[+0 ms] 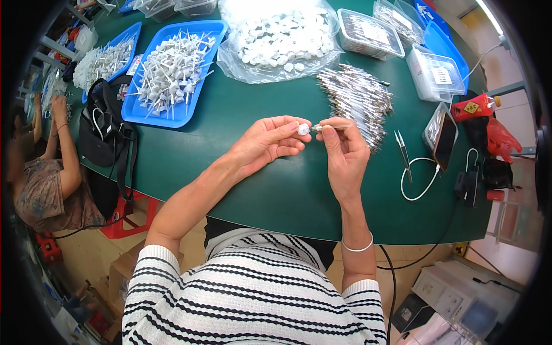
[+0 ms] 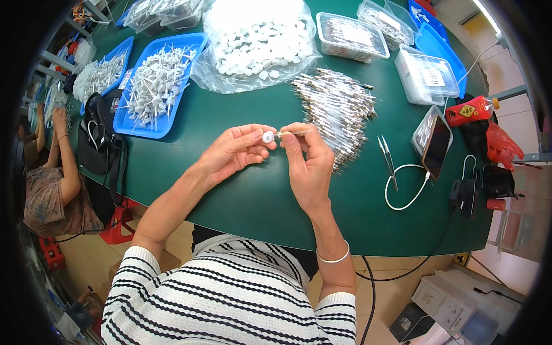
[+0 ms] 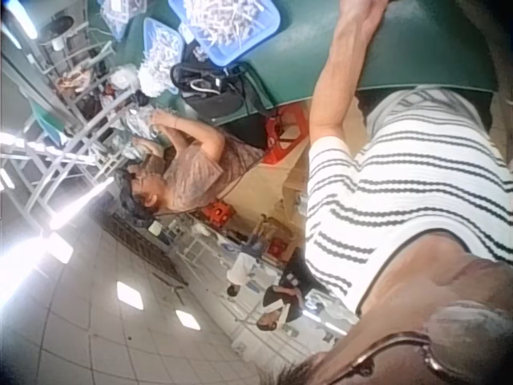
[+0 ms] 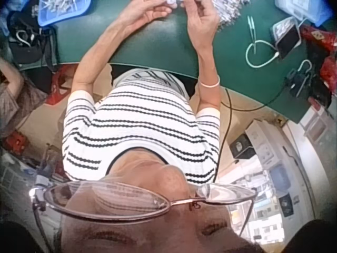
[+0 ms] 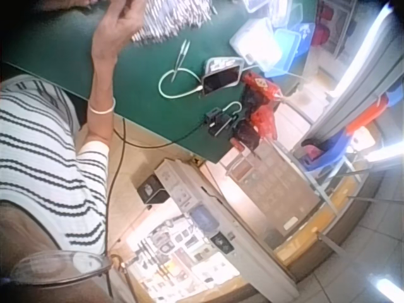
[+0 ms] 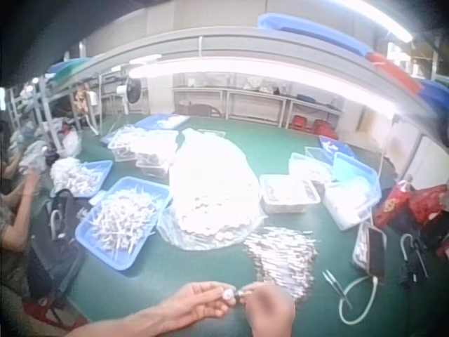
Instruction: The person repeatedly picks small white plastic caps and metal rods from trays and bags on a green workbench, then presses the cap onto the rod to assemble them. The assembled units are placed into a blue tray. The process is repetitive and continues throughout the clip.
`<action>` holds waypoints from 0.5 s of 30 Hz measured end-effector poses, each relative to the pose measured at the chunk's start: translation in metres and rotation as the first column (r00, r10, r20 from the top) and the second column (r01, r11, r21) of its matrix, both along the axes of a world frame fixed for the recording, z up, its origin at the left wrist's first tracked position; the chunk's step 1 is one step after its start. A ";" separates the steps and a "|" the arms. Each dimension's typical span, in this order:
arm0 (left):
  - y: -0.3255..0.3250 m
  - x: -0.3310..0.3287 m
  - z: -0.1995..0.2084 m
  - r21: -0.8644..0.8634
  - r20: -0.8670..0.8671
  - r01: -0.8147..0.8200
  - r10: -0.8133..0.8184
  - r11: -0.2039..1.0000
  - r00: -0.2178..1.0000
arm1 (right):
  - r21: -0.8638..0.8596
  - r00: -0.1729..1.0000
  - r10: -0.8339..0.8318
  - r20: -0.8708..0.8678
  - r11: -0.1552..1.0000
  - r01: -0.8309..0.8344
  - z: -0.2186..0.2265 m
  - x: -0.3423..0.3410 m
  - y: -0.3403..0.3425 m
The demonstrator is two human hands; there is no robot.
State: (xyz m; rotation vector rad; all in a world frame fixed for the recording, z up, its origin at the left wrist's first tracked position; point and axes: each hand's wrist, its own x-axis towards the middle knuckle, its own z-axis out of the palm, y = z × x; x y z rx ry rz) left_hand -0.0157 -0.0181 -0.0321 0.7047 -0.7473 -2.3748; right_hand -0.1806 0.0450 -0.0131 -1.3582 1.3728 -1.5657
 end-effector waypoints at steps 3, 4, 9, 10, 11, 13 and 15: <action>0.000 0.000 0.000 -0.001 0.008 0.002 -0.002 1.000 1.000 | -0.004 1.000 0.001 0.004 1.000 -0.001 0.000 0.000 0.000; 0.000 0.000 0.001 0.000 0.011 0.002 -0.002 1.000 1.000 | -0.008 1.000 0.000 0.003 1.000 0.000 0.000 0.000 0.000; -0.001 0.001 0.001 0.000 0.021 0.005 -0.005 1.000 1.000 | -0.008 1.000 0.003 0.013 1.000 -0.003 -0.001 0.001 0.000; -0.001 0.000 0.001 0.002 0.023 0.006 -0.006 1.000 1.000 | -0.011 1.000 0.002 0.010 1.000 -0.002 -0.001 0.001 0.000; -0.001 0.000 0.000 0.000 0.023 0.007 -0.007 1.000 1.000 | -0.013 1.000 0.002 0.007 1.000 -0.001 -0.002 0.000 0.000; -0.001 0.001 0.000 -0.004 0.023 0.007 -0.007 1.000 1.000 | -0.008 1.000 0.001 0.004 1.000 -0.001 -0.001 0.000 0.000; 0.000 0.001 0.001 -0.008 0.030 0.008 -0.007 1.000 1.000 | -0.008 1.000 -0.002 0.001 1.000 0.002 -0.001 0.001 0.000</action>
